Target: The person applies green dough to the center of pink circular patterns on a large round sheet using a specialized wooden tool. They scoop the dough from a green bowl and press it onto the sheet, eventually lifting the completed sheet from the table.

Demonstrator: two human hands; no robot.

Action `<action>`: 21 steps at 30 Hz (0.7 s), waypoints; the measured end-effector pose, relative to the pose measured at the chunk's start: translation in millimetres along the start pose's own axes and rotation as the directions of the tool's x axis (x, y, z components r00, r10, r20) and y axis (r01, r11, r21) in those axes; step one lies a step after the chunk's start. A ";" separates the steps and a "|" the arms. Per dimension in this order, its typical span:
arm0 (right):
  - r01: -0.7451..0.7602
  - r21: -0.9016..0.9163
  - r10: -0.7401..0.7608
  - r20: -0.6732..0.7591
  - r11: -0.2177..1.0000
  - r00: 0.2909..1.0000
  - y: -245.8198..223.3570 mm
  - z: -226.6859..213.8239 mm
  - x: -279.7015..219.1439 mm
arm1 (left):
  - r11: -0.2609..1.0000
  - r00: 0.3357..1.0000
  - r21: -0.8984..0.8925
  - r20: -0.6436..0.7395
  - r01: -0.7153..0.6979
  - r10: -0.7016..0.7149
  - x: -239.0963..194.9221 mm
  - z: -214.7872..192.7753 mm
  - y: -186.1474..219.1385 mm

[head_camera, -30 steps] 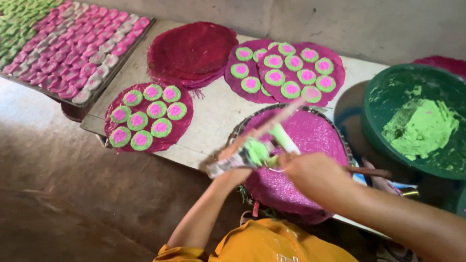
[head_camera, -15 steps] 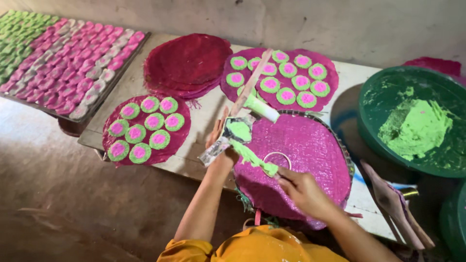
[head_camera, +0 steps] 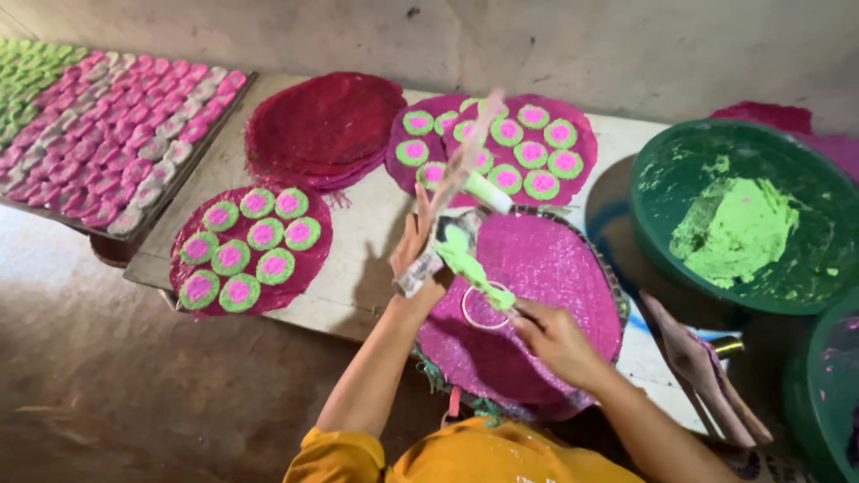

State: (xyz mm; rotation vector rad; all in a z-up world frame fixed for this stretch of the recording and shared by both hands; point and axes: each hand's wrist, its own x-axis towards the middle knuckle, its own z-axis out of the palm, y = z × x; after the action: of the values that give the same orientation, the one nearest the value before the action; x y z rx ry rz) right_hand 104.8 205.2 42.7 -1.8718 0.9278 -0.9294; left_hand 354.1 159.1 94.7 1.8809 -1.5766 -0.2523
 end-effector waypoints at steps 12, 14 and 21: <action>-0.584 0.208 0.482 0.388 0.785 0.785 30.4 -193.0 12.2 | 0.967 0.932 0.009 0.270 -0.254 0.242 0.8 0.1 49.7; -0.497 0.114 0.476 0.174 0.860 0.862 53.8 -226.3 0.7 | 0.983 0.978 0.040 0.110 -0.182 0.176 2.3 15.0 38.6; -0.437 -0.687 0.215 -0.388 0.580 0.896 74.6 -298.1 26.3 | 0.540 0.895 -0.721 0.411 0.434 -0.172 -51.0 90.0 -20.2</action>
State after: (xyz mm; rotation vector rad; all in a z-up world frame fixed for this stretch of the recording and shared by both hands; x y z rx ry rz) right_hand -156.9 51.3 96.7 -2.1362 2.0213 -0.5776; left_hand 309.0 175.3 0.8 1.3684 -0.9694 -1.2476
